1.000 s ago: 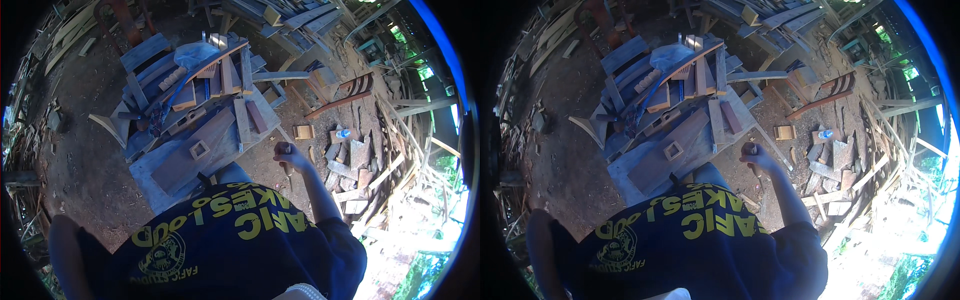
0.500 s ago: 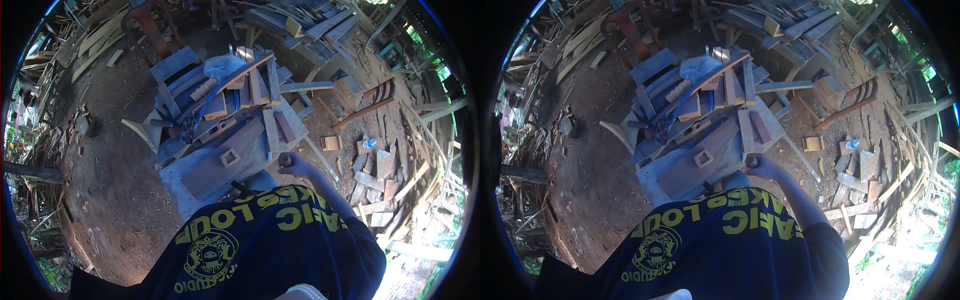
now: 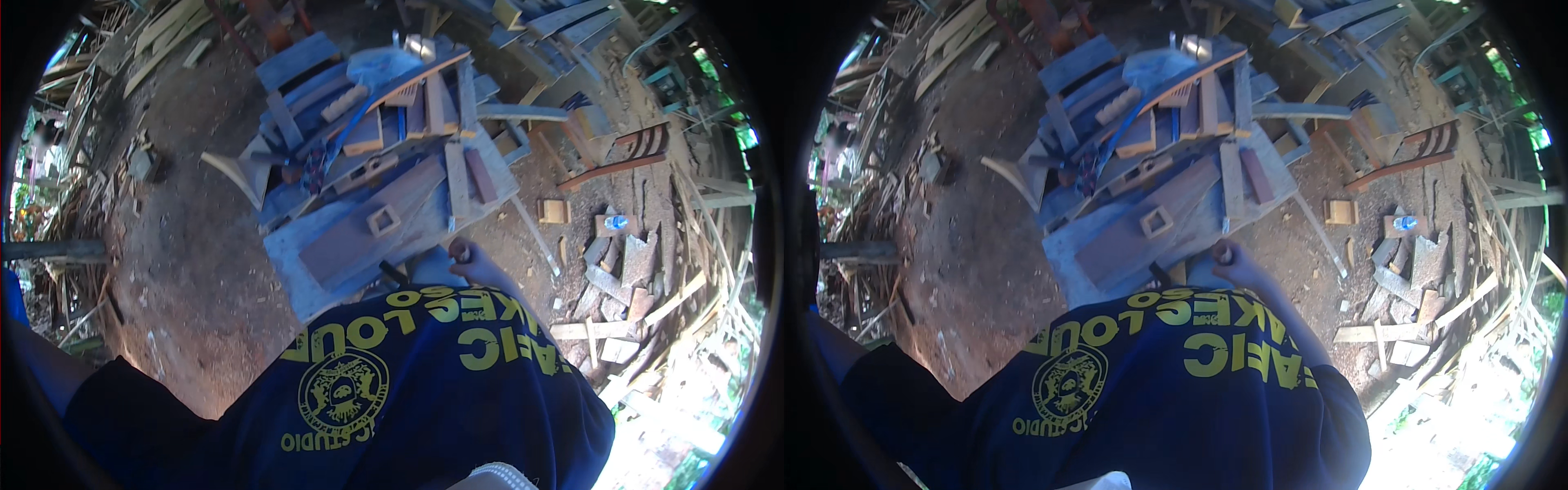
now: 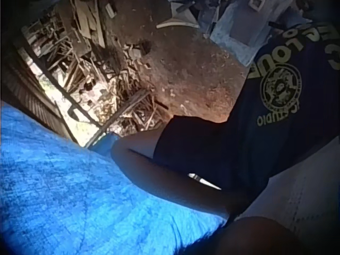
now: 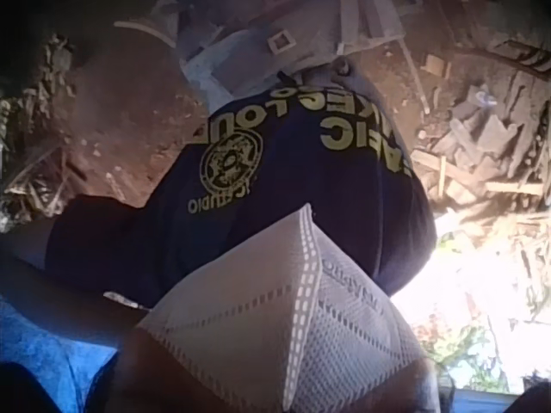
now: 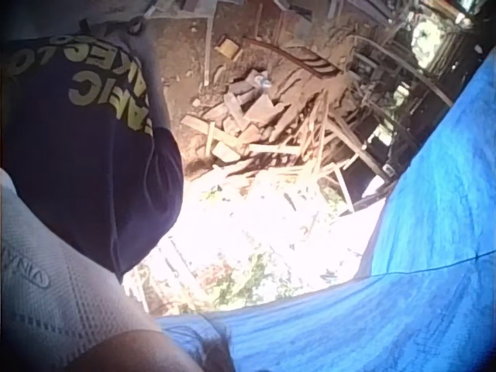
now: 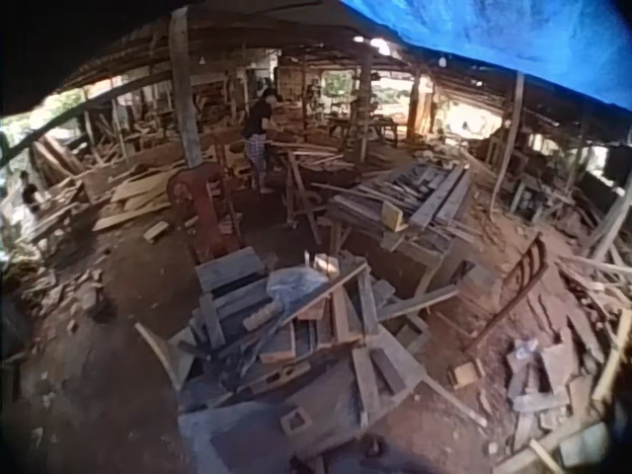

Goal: Use a chisel and a wooden mallet to carve out a joint or shape a piece of wood.

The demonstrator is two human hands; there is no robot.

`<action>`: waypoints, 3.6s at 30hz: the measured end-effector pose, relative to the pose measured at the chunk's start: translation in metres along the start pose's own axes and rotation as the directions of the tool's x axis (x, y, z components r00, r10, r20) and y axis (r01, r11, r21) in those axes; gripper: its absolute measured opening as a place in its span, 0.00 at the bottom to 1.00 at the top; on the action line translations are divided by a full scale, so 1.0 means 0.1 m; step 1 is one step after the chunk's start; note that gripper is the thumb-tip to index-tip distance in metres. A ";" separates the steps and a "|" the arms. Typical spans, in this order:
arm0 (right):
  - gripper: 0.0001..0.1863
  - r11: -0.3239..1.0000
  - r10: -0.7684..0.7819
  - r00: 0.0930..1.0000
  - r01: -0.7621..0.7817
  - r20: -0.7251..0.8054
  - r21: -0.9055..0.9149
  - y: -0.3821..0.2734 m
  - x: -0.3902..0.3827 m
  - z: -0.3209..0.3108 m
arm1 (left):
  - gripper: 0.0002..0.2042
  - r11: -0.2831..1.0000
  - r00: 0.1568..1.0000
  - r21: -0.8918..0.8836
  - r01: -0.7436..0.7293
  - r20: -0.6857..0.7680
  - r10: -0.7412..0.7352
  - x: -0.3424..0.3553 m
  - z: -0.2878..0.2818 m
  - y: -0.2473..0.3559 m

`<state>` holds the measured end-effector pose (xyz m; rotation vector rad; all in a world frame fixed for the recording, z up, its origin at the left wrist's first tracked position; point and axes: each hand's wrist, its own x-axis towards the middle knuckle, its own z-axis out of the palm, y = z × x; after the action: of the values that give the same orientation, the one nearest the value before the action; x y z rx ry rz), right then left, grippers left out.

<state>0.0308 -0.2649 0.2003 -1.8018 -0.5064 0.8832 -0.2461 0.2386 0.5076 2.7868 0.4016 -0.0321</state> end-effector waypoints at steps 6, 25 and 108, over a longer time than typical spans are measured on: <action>0.18 0.993 0.117 0.952 -0.121 -0.282 0.004 -0.06 0.10 -0.16 | 0.20 0.990 0.981 -0.105 0.091 0.183 -0.071 0.15 0.17 0.12; 0.15 0.755 -0.336 0.938 0.325 -0.090 0.569 0.14 1.64 0.21 | 0.21 0.635 0.614 -0.440 0.635 0.786 -0.070 0.82 3.78 2.29; 0.55 0.638 0.231 0.909 -0.410 -0.346 -0.652 2.43 2.04 -1.56 | 0.13 0.830 0.910 -0.551 0.086 -0.295 -0.290 2.85 5.27 2.51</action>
<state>0.2664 -0.3138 -0.0589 -2.7607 -0.4003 0.7342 0.1096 -0.0802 0.0680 2.1834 0.6678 0.4921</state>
